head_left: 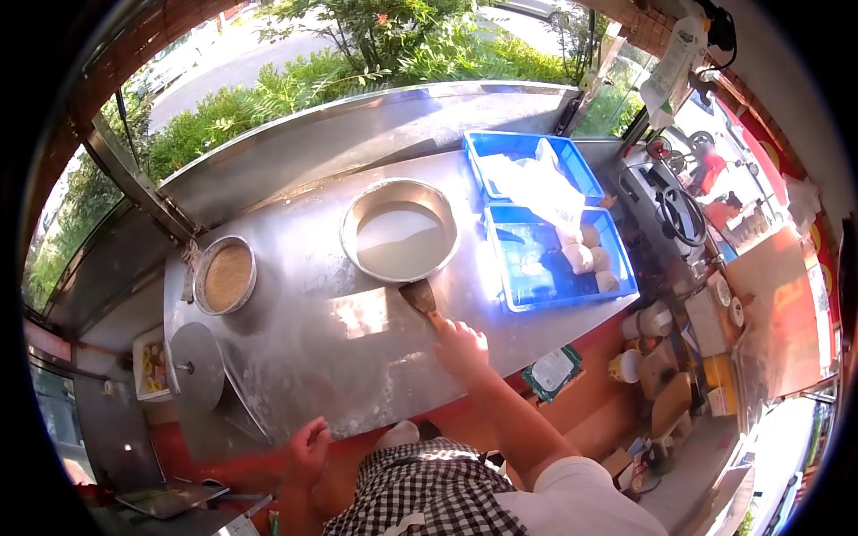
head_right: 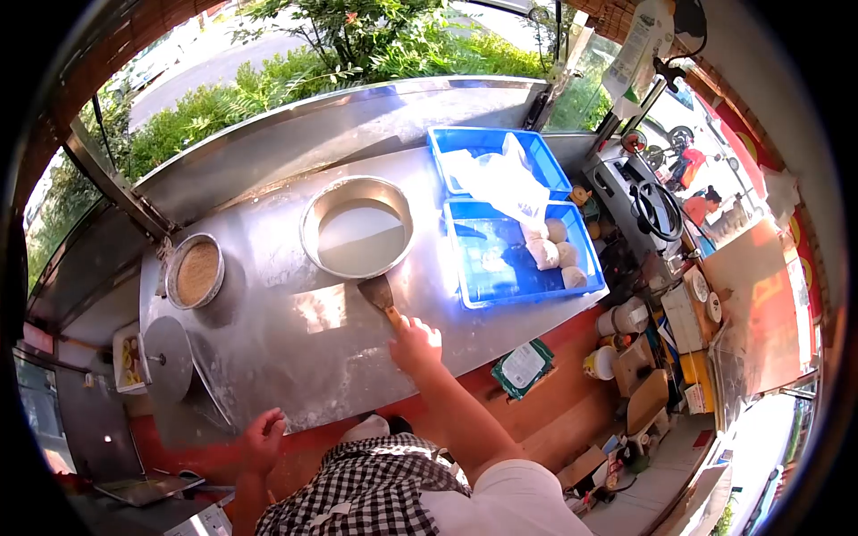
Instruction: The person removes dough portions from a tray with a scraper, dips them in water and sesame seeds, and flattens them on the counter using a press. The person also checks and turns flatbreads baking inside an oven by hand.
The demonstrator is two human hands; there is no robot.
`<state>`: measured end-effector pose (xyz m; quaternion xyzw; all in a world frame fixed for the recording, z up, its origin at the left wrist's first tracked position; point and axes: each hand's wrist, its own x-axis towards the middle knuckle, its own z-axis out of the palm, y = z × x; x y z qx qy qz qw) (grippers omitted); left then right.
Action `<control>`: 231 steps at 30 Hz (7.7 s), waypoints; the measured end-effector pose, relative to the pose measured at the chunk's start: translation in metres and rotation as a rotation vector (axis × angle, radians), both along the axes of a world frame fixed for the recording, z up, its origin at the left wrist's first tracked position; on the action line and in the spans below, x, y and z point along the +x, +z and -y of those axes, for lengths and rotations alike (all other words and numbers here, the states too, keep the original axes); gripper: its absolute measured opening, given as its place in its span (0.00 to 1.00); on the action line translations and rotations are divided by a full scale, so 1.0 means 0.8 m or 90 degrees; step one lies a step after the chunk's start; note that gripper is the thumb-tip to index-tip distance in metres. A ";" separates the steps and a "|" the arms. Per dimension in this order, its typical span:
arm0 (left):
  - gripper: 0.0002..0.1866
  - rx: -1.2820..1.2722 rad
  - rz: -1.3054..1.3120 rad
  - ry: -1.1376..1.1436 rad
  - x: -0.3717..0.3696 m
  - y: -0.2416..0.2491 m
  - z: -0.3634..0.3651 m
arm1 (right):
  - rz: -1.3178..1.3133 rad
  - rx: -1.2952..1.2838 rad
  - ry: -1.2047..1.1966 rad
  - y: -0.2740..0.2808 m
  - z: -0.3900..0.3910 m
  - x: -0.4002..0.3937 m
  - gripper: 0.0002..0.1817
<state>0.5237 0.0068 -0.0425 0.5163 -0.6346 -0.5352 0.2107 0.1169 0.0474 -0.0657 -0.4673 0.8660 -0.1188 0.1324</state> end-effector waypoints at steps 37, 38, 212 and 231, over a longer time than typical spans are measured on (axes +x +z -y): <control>0.17 -0.184 0.011 0.040 -0.396 0.068 0.118 | 0.396 -0.143 0.173 0.115 0.105 -0.254 0.29; 0.18 -0.181 -0.009 0.043 -0.404 0.064 0.126 | 0.418 -0.161 0.151 0.117 0.088 -0.257 0.28; 0.26 -0.131 -0.066 -0.429 -0.964 -0.051 -0.125 | 0.403 -0.307 -0.367 0.150 -0.298 -0.661 0.10; 0.20 0.529 -0.140 -0.185 -0.911 -0.059 -0.066 | 0.562 -0.437 -0.396 0.153 -0.259 -0.608 0.07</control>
